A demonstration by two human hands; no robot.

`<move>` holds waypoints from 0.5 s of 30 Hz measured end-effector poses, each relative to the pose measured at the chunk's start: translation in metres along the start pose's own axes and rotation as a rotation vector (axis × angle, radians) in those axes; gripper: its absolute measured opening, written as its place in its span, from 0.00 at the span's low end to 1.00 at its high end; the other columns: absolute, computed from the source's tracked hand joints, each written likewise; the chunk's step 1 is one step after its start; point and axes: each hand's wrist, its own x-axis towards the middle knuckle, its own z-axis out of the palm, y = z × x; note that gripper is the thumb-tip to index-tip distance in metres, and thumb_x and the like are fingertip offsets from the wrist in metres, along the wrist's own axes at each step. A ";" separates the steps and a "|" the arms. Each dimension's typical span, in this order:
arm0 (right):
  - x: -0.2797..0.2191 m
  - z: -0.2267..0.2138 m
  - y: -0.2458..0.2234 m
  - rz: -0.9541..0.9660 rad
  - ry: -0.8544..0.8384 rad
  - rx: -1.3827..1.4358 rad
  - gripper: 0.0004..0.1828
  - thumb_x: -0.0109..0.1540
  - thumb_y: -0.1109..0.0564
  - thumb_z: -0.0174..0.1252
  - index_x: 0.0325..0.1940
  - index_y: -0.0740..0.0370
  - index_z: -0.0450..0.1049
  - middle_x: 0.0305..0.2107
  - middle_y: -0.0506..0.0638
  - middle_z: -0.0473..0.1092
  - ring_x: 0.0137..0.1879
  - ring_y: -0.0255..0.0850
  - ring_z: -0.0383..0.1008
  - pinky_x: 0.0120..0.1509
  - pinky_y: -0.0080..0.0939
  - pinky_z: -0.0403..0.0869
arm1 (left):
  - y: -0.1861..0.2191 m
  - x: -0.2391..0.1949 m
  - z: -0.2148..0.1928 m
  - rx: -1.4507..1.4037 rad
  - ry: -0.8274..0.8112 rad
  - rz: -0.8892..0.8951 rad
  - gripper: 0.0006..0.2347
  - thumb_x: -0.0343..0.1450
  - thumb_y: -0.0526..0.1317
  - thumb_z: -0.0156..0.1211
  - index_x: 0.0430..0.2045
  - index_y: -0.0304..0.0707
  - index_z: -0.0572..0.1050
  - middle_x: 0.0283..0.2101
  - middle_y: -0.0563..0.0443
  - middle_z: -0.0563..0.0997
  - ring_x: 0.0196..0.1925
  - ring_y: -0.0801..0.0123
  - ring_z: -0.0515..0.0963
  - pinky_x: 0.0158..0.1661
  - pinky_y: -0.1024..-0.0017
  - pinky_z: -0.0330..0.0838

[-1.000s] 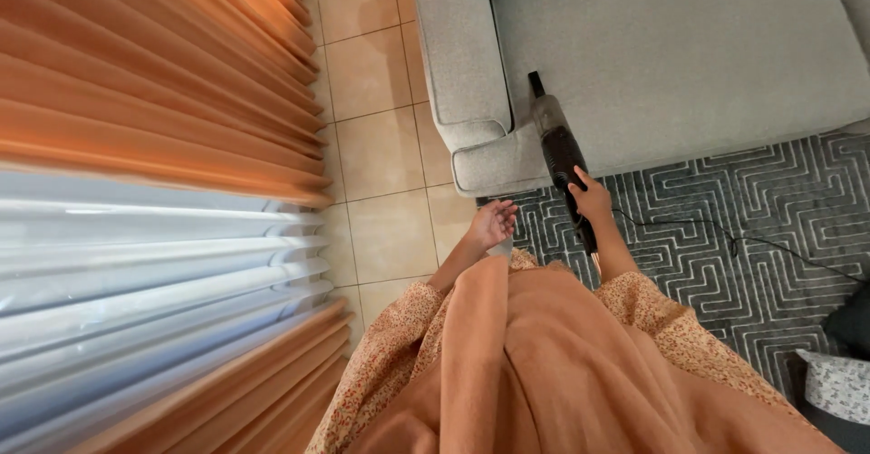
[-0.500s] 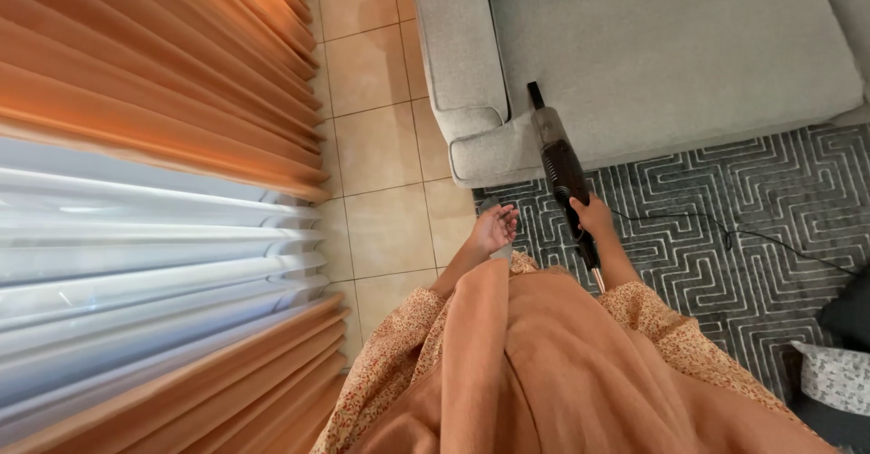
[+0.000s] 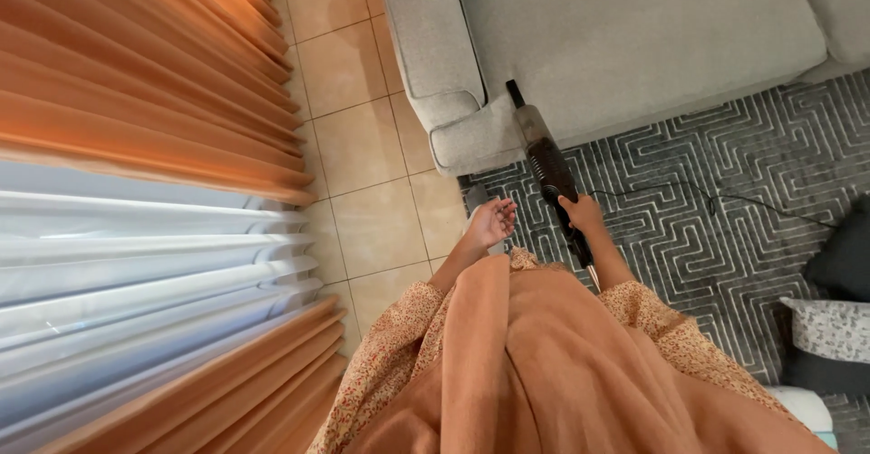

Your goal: Using a handheld vacuum cleaner to clean the surface and crevices of a grey fabric sofa.

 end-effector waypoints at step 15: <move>-0.051 -0.020 0.016 0.056 -0.035 -0.059 0.28 0.63 0.37 0.58 0.40 0.68 0.79 0.20 0.58 0.75 0.24 0.47 0.78 0.35 0.49 0.75 | -0.027 0.003 -0.007 -0.004 -0.002 -0.031 0.13 0.76 0.50 0.51 0.49 0.47 0.74 0.46 0.57 0.82 0.40 0.69 0.78 0.42 0.65 0.70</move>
